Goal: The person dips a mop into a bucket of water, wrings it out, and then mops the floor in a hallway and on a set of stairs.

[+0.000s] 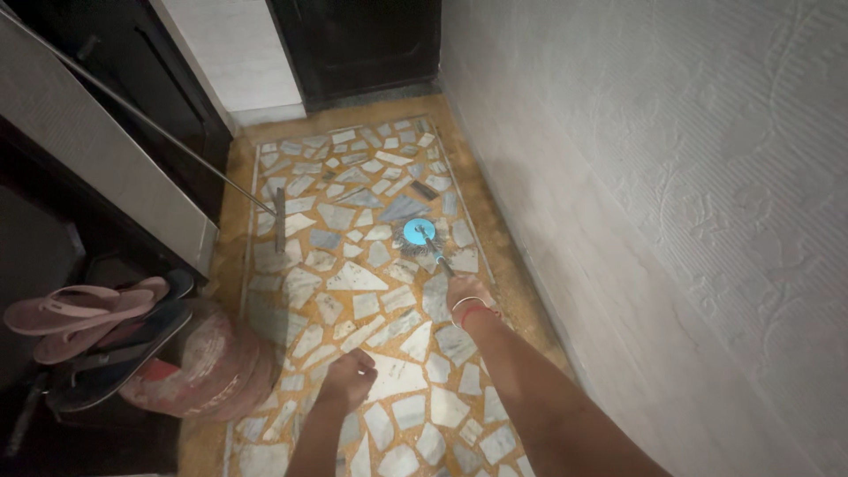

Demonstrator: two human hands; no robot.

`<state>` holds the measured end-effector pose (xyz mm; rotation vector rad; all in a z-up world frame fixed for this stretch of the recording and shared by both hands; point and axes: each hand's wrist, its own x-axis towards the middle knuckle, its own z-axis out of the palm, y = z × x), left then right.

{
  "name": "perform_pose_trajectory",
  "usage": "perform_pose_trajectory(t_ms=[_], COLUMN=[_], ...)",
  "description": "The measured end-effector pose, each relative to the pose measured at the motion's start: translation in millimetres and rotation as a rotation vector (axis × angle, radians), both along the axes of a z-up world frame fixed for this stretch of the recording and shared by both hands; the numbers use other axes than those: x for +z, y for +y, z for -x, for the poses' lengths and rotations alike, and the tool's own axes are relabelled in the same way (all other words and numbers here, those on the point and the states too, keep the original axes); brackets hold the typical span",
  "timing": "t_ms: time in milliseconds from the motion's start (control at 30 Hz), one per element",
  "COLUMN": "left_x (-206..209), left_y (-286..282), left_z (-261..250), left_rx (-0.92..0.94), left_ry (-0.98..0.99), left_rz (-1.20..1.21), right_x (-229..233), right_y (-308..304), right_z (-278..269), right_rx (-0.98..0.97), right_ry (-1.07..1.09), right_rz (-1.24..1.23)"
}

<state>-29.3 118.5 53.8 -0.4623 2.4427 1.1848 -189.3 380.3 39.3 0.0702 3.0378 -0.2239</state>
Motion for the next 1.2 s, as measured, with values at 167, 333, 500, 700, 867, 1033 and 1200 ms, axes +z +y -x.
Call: perform_pose_trajectory(t_ms=[167, 333, 500, 700, 867, 1033, 1200], left_x=[-28, -31, -28, -52, -86, -87, -12], left_y=[12, 41, 63, 84, 122, 191, 276], left_z=[2, 4, -2, -5, -8, -30, -62], left_rx=[-0.07, -0.037, -0.013, -0.127, -0.271, -0.23, -0.317], left_ry=[0.266, 0.243, 0.121, 0.168, 0.229, 0.069, -0.491], left_rz=[0.062, -0.015, -0.048, 0.047, 0.078, -0.267, -0.691], right_x=[0, -2, 8, 80, 152, 181, 131], right_y=[9, 40, 78, 129, 147, 149, 134], right_z=[-22, -51, -93, -184, -264, -318, -328], right_rx=[-0.026, 0.073, 0.172, 0.016, 0.161, 0.061, 0.029], right_ry=[-0.126, -0.119, -0.033, -0.184, -0.316, -0.464, -0.222], right_rz=[0.014, -0.166, -0.346, -0.132, -0.241, -0.135, -0.031])
